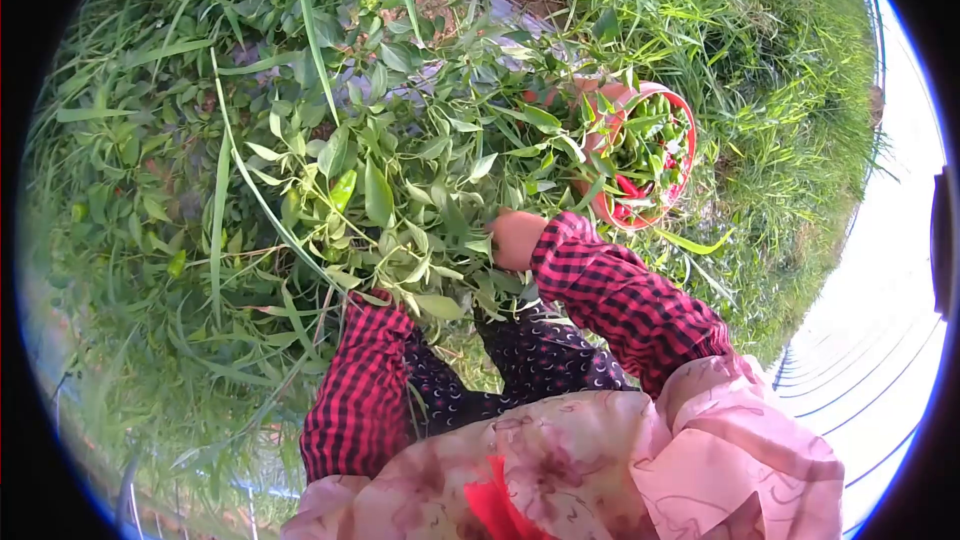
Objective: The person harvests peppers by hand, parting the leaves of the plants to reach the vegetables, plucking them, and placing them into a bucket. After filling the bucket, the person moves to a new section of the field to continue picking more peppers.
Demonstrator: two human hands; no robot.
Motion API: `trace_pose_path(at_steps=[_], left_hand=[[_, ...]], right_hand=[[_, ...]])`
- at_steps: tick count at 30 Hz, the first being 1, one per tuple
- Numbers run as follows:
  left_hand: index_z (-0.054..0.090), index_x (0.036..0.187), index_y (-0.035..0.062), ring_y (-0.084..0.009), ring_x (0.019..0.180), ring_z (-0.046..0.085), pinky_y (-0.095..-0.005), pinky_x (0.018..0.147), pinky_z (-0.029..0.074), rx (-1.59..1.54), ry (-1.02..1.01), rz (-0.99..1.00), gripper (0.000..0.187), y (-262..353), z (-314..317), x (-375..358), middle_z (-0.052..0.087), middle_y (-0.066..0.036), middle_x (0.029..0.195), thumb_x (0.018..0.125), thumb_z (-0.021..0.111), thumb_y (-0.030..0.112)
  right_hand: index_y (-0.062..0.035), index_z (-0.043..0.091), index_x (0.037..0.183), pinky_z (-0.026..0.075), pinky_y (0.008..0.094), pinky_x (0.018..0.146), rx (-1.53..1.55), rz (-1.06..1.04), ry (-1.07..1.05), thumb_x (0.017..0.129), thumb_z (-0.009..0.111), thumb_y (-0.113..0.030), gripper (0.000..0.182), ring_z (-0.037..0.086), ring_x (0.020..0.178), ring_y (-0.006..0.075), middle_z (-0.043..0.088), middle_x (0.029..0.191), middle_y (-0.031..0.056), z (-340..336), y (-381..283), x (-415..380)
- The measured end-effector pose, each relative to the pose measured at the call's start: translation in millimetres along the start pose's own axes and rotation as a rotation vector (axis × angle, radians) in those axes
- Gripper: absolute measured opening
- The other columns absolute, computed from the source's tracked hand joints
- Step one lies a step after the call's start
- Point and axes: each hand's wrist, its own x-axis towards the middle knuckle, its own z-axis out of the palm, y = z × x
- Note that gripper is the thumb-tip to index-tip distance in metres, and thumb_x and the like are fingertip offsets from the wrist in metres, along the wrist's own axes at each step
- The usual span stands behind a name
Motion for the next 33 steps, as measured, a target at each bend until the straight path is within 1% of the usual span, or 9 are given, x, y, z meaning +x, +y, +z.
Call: trace_pose_path(at_steps=[6,8,9,12,18,23,26,30,33], left_hand=[[0.053,0.107,0.0037,-0.0291,0.086,0.058,-0.0358,0.074,0.048,0.055,-0.002,-0.011,0.033,-0.2,1.3,2.2,0.057,-0.016,0.098,0.079,0.052,0.022],[0.053,0.107,0.0037,-0.0292,0.086,0.058,-0.0358,0.074,0.048,0.073,-0.001,-0.009,0.033,1.1,3.3,3.7,0.057,-0.016,0.098,0.079,0.053,0.022],[0.053,0.107,0.0037,-0.0293,0.086,0.057,-0.0359,0.074,0.048,0.085,-0.004,-0.008,0.033,1.7,4.8,4.1,0.057,-0.016,0.098,0.079,0.053,0.022],[0.053,0.107,0.0037,-0.0295,0.086,0.057,-0.0359,0.074,0.048,0.114,-0.007,-0.008,0.033,4.0,6.2,5.0,0.057,-0.016,0.098,0.079,0.053,0.022],[0.053,0.107,0.0037,-0.03,0.086,0.057,-0.036,0.075,0.048,0.175,0.003,-0.022,0.034,1.2,10.4,0.4,0.057,-0.016,0.098,0.078,0.053,0.022],[0.053,0.107,0.0037,-0.0303,0.087,0.057,-0.0361,0.075,0.048,0.21,0.024,-0.029,0.034,0.3,12.0,-5.0,0.057,-0.017,0.098,0.078,0.054,0.021],[0.053,0.107,0.0037,-0.0306,0.087,0.057,-0.0362,0.075,0.048,0.242,0.029,-0.023,0.034,2.1,13.2,-6.4,0.057,-0.017,0.098,0.078,0.054,0.021],[0.054,0.107,0.0037,-0.0309,0.087,0.057,-0.0363,0.075,0.048,0.302,0.03,0.007,0.034,6.2,17.2,-3.7,0.057,-0.017,0.098,0.077,0.054,0.021],[0.054,0.107,0.0037,-0.0311,0.087,0.057,-0.0363,0.075,0.048,0.373,0.028,0.037,0.034,10.9,20.3,-2.4,0.057,-0.017,0.099,0.077,0.054,0.021]], right_hand=[[-0.003,0.058,0.094,0.049,0.0363,0.061,0.081,-0.153,0.068,0.067,0.061,-0.02,0.032,0.06,0.067,0.0276,0.061,0.079,0.013,-1.4,8.3,-8.6],[-0.0034,0.058,0.09,0.046,0.0289,0.048,0.833,-0.08,-0.403,0.07,0.061,-0.019,0.026,0.058,0.055,0.0171,0.06,0.066,0.0058,-19.5,-2.2,-31.9],[-0.0027,0.058,0.088,0.042,0.0226,0.041,0.962,-0.005,-0.521,0.072,0.061,-0.019,0.022,0.055,0.052,0.0094,0.058,0.063,0.0029,-24.0,-5.6,-39.3],[-0.0002,0.059,0.086,0.04,0.023,0.038,1.15,0.0,-0.576,0.073,0.06,-0.016,0.02,0.055,0.049,0.0101,0.058,0.06,0.004,-12.9,-5.7,-46.0],[0.0065,0.057,0.1,0.043,0.0283,0.079,1.278,-0.323,-0.97,0.069,0.072,-0.016,0.041,0.057,0.087,0.0169,0.062,0.094,0.0111,14.0,15.9,-81.3],[0.0004,0.056,0.096,0.05,0.027,0.061,1.845,-0.325,0.243,0.073,0.063,-0.009,0.025,0.06,0.074,0.0157,0.061,0.086,0.0087,-71.9,100.5,-160.3],[-0.0015,0.059,0.098,0.047,0.0207,0.058,1.14,0.115,1.079,0.075,0.064,-0.006,0.024,0.058,0.068,0.0082,0.062,0.08,0.0034,-102.2,174.4,-165.1],[-0.0029,0.056,0.103,0.046,0.0296,0.076,0.166,0.399,1.214,0.071,0.068,-0.015,0.037,0.057,0.088,0.0216,0.058,0.099,0.0112,-84.9,260.2,-131.8],[-0.0119,0.048,0.12,0.032,0.0371,0.097,0.198,0.391,0.945,0.068,0.068,-0.037,0.062,0.035,0.118,0.0322,0.036,0.126,0.0173,-43.7,302.7,-83.7]])
